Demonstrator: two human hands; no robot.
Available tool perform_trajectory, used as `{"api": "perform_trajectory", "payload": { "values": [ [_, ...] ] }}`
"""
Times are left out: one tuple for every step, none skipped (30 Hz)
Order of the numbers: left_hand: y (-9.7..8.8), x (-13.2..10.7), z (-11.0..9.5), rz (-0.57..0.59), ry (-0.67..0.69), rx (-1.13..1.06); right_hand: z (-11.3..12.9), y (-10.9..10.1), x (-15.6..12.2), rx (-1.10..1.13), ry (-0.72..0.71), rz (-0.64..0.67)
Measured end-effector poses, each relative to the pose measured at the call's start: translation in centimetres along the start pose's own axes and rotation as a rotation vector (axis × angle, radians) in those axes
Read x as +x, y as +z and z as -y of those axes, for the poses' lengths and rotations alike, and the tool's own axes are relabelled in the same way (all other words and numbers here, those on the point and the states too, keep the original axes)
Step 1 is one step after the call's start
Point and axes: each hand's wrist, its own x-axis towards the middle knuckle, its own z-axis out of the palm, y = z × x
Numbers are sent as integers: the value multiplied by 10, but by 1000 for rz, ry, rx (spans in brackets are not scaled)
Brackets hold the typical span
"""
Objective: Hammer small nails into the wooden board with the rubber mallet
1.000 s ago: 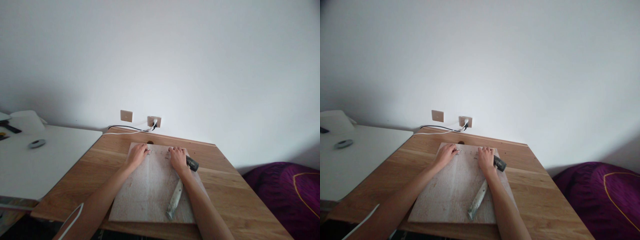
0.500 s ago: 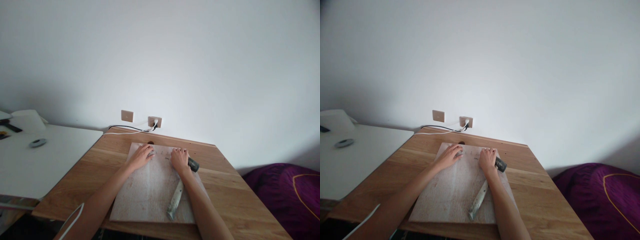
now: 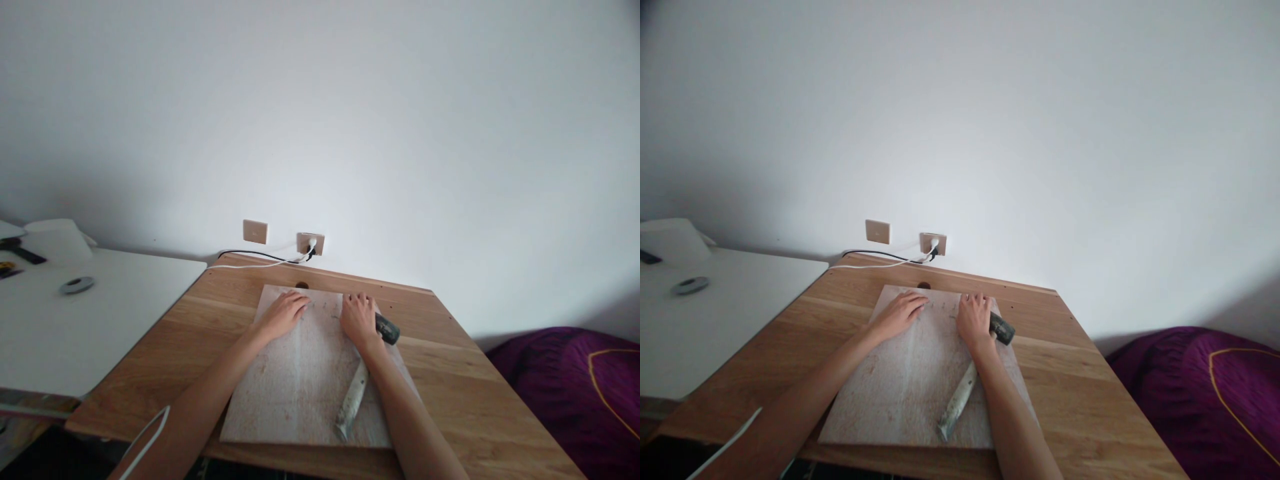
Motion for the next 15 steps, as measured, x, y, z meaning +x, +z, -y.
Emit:
{"api": "perform_trajectory", "payload": {
  "values": [
    [1, 0, 1, -4, 3, -3, 0, 0, 0, 3, 2, -3],
    [1, 0, 1, -6, 4, -6, 0, 1, 0, 6, 5, -6],
    [2, 0, 1, -5, 3, -7, 0, 2, 1, 10, 9, -8],
    [2, 0, 1, -4, -1, -6, -1, 3, 1, 14, 13, -9],
    [2, 0, 1, -1, -6, -5, -1, 4, 1, 19, 15, -8],
    [2, 0, 1, 2, -9, -5, -1, 5, 1, 24, 17, -7],
    [1, 1, 1, 4, -11, -6, -2, 6, 1, 30, 19, -7],
    [1, 1, 1, 4, -12, -8, -2, 6, 1, 36, 21, -8],
    [0, 1, 1, 2, -12, -14, -2, 6, 2, 44, 23, -12],
    [0, 2, 1, 0, -11, -21, -2, 6, 2, 53, 24, -17],
    [0, 2, 1, -3, -13, -30, -2, 6, 2, 64, 20, -23],
    [0, 4, 2, -4, -22, -40, -2, 4, 3, 79, 6, -30],
    [1, 6, 2, -3, -41, -53, -1, 3, 4, 98, -23, -35],
    [2, 8, 3, -1, -70, -68, 0, 2, 4, 121, -68, -37],
    [3, 11, 3, 1, -103, -85, 1, 1, 5, 148, -127, -35]
  ]
}}
